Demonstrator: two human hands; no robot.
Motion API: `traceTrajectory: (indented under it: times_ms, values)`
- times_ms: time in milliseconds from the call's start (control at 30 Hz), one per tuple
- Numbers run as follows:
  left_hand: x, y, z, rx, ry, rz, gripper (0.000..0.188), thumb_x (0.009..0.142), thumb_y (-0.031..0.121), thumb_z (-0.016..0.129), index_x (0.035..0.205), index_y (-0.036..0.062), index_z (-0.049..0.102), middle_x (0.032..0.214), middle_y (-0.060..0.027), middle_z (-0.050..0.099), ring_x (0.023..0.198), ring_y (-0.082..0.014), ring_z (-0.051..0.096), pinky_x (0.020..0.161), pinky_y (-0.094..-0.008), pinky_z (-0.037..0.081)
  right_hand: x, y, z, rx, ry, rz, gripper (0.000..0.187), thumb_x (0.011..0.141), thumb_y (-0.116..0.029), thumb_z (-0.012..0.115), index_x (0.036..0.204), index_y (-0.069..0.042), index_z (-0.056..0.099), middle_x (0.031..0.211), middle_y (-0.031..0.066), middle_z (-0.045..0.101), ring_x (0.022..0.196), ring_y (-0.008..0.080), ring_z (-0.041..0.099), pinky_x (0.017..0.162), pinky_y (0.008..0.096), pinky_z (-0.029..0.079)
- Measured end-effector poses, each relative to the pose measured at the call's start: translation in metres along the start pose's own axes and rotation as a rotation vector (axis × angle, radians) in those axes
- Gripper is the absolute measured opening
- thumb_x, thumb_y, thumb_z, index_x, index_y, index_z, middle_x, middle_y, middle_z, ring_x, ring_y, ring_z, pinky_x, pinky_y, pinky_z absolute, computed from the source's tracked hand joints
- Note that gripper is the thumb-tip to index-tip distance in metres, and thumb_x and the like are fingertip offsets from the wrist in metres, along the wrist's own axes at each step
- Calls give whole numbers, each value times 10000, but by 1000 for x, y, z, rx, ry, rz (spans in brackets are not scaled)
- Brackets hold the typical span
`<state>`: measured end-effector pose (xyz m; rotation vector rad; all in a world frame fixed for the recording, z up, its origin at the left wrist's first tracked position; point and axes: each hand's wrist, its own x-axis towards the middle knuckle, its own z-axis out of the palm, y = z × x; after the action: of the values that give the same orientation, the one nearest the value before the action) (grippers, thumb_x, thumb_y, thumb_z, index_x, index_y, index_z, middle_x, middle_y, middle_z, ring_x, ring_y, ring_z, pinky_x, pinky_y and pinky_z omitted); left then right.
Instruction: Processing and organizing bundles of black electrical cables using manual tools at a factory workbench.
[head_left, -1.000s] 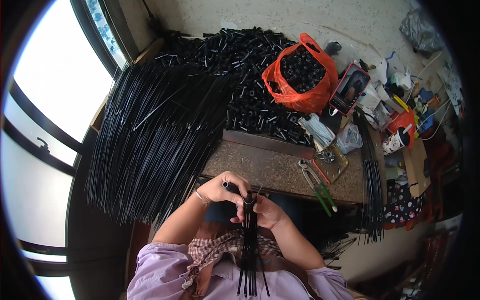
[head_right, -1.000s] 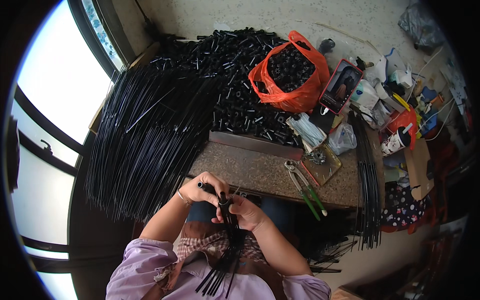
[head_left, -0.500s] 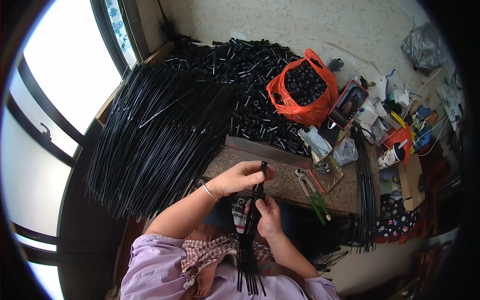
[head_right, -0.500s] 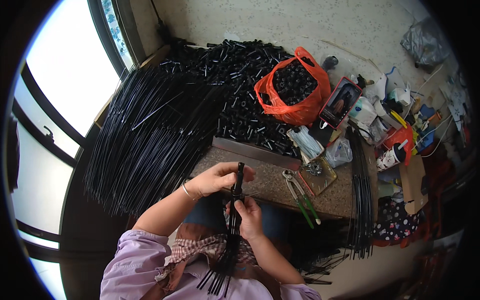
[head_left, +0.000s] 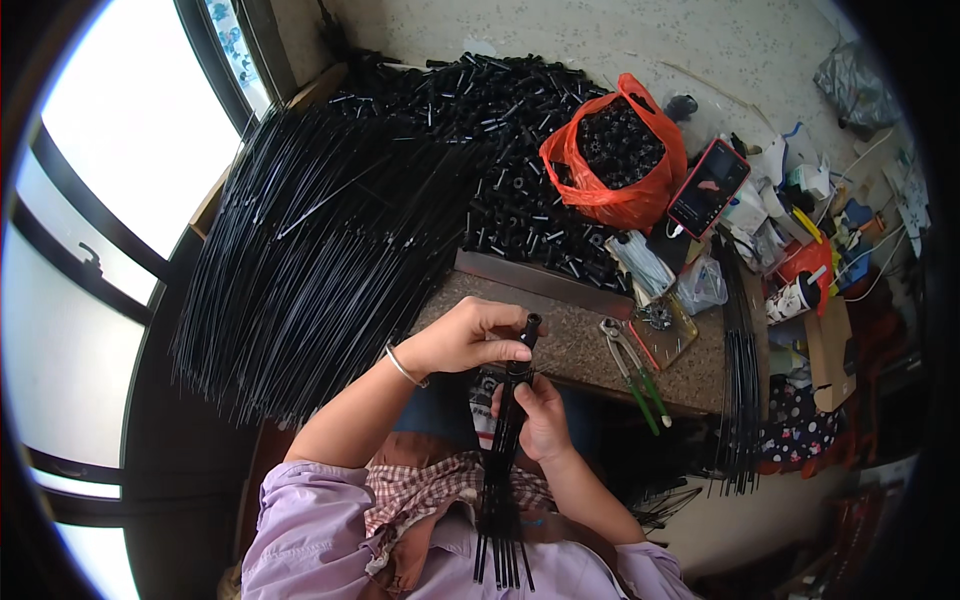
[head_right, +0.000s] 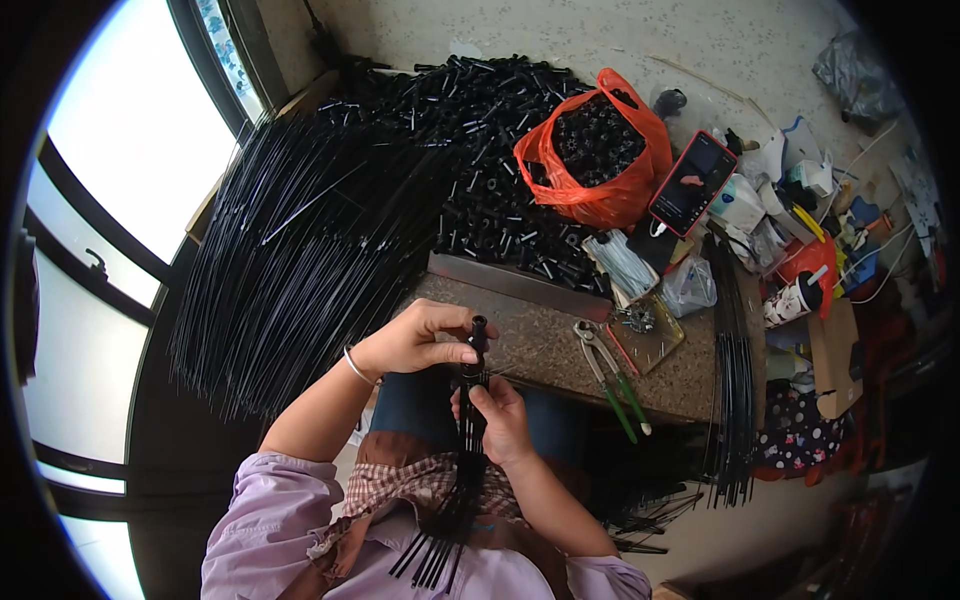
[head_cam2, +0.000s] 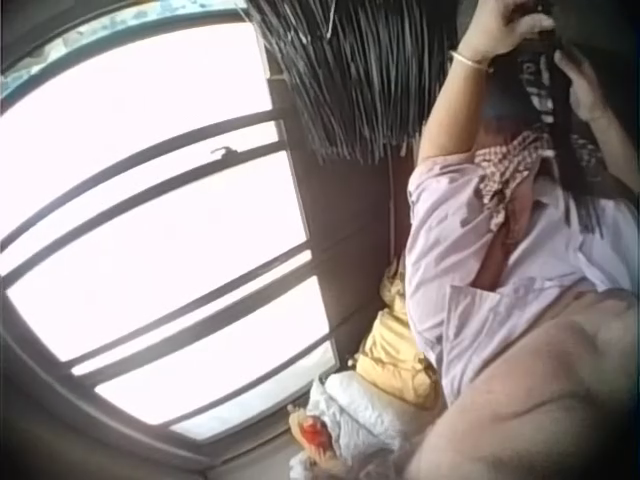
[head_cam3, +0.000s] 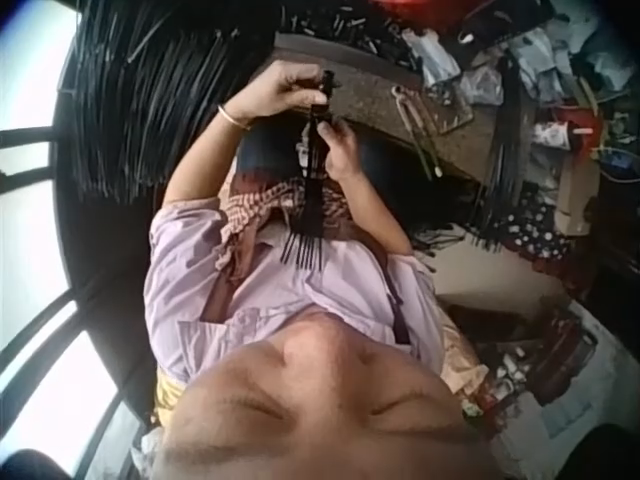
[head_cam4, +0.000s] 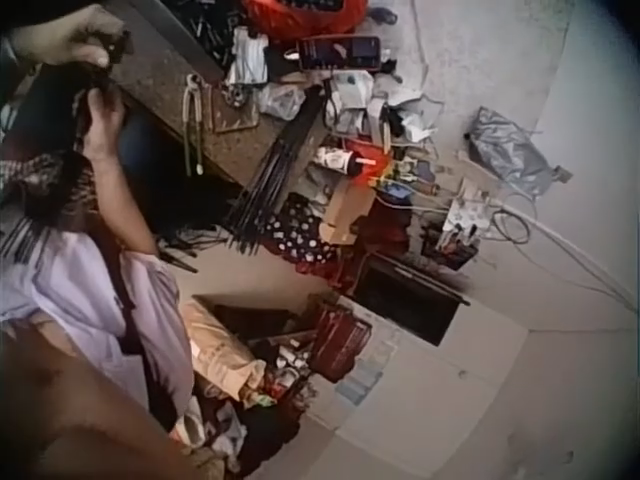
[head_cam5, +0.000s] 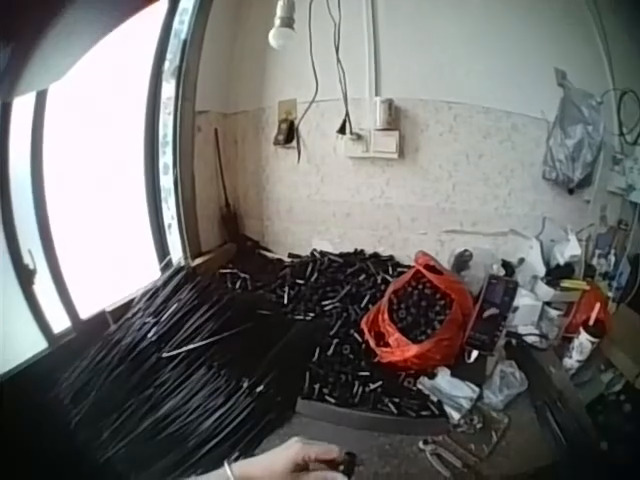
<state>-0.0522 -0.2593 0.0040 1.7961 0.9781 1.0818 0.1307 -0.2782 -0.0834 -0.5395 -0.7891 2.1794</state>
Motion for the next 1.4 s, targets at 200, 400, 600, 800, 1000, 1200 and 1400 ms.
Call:
traceTrajectory:
  times_ms: [200,400,600,800,1000,1200,1400]
  values:
    - [0,9,11,396,67,-96,298,781,225,678,747,-2,488,625,-136,566,538,-278,559,495,-320,416,2,-7,0,74,6,58,167,833,-195,630,875,-77,521,827,103,618,689,159,597,621,277,504]
    - [-24,-12,24,-377,172,-275,210,845,137,617,981,-7,549,783,2,582,635,-31,516,520,-176,433,-3,3,-4,20,-58,45,171,837,-204,625,873,-69,526,825,100,618,696,164,596,638,284,500]
    - [-26,7,32,-32,271,-355,220,830,170,642,925,-13,565,774,-9,573,644,-60,533,540,-187,435,-3,-3,-4,16,-101,57,182,838,-207,623,891,-67,519,832,98,611,702,165,595,647,288,500]
    - [-40,12,47,80,284,-4,378,701,186,749,971,-13,575,888,-66,547,882,-188,523,776,-323,426,-4,-1,-11,-39,-73,-14,193,842,-199,618,939,-67,517,827,59,597,723,163,598,659,304,503]
    - [-46,2,48,31,302,-81,344,696,113,736,984,-5,593,874,-96,582,840,-200,542,720,-335,453,-7,-4,2,-54,-19,-56,221,832,-214,627,966,-64,536,844,63,597,712,179,591,652,304,489]
    - [-50,1,59,-391,302,-232,251,757,42,681,992,-9,609,977,-102,562,661,-162,598,576,-265,510,-8,-7,-3,-15,-93,-22,280,827,-236,628,1025,-66,524,826,77,592,706,191,584,647,315,484]
    - [-53,-21,57,-456,304,92,193,725,67,716,897,10,649,828,-85,602,842,-213,588,887,-407,443,-12,-8,-8,-9,-302,-24,353,841,-295,599,1079,-50,514,805,76,547,728,186,545,619,327,452]
